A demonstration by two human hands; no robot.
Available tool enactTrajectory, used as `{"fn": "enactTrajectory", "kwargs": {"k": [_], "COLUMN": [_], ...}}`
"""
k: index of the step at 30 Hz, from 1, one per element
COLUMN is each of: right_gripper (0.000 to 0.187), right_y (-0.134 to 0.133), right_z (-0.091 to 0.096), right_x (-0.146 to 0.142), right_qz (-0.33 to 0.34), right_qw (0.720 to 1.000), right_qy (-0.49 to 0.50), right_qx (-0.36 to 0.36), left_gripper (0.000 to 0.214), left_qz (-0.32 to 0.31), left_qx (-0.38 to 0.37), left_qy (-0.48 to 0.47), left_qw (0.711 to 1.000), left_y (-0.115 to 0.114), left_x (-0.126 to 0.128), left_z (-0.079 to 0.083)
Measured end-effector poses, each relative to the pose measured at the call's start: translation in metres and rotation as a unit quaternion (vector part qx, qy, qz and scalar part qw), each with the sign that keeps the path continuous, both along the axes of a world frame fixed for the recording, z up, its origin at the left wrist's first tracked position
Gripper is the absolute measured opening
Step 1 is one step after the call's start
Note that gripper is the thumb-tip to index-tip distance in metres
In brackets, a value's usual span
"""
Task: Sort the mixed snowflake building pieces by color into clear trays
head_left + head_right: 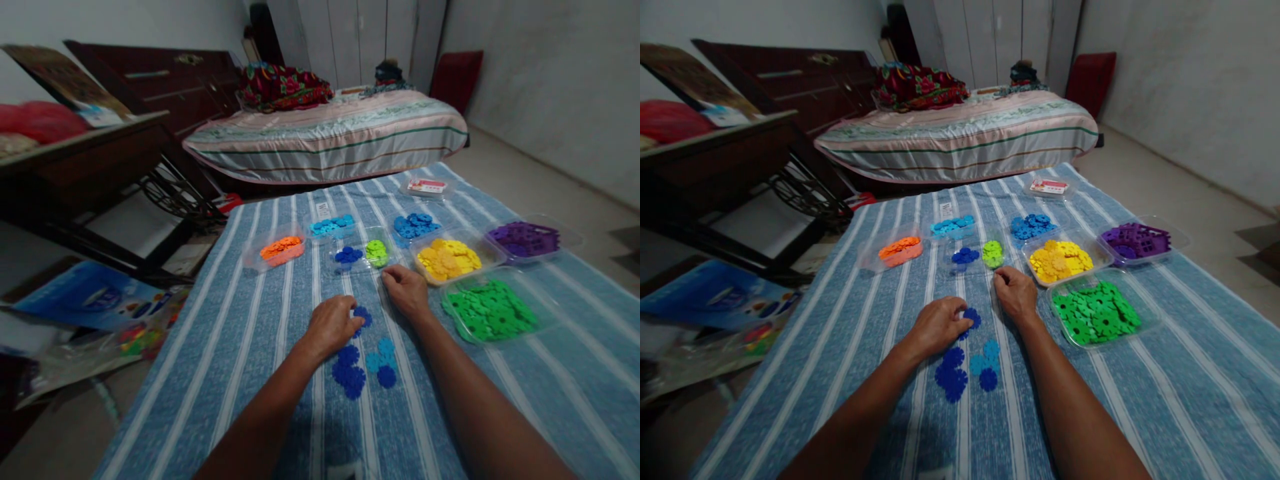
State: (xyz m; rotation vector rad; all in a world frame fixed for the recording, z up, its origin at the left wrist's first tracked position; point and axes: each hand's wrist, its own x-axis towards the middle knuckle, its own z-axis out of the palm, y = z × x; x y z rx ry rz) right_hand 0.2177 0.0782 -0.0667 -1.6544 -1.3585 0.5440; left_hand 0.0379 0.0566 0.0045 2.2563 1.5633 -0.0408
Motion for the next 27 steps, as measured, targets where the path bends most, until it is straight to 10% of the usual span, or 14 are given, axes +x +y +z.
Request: {"fn": "enactTrajectory", "kwargs": {"k": [10,15,20,27], "right_gripper": [0.028,0.028,0.028,0.029], "right_y": [0.000,0.001,0.000,0.000], "right_z": [-0.001,-0.002,-0.001,-0.001], "right_x": [0.000,0.001,0.000,0.001], "right_qz": [-0.002,-0.002,0.003,-0.002], "right_qw": [1.000,1.000,1.000,1.000], "right_qy": [-0.002,-0.007,-0.004,-0.003], "right_qx": [-0.002,-0.005,-0.007,-0.008], "left_gripper": [0.011,0.015,0.015,0.020], "left_qz": [0.062,0.082,0.083,0.058], "left_qx": [-0.071,0.004,0.155,0.141], "left_qy": [-0.209,-0.305,-0.273,-0.104], "left_qw": [0.973,0.949,0.946,0.983], "left_y": [0.002,0.010,0.047,0.092], "left_x": [-0.001,-0.001,0.002,0.003], "left_z": [-0.014,0.011,0.042,0.042]}}
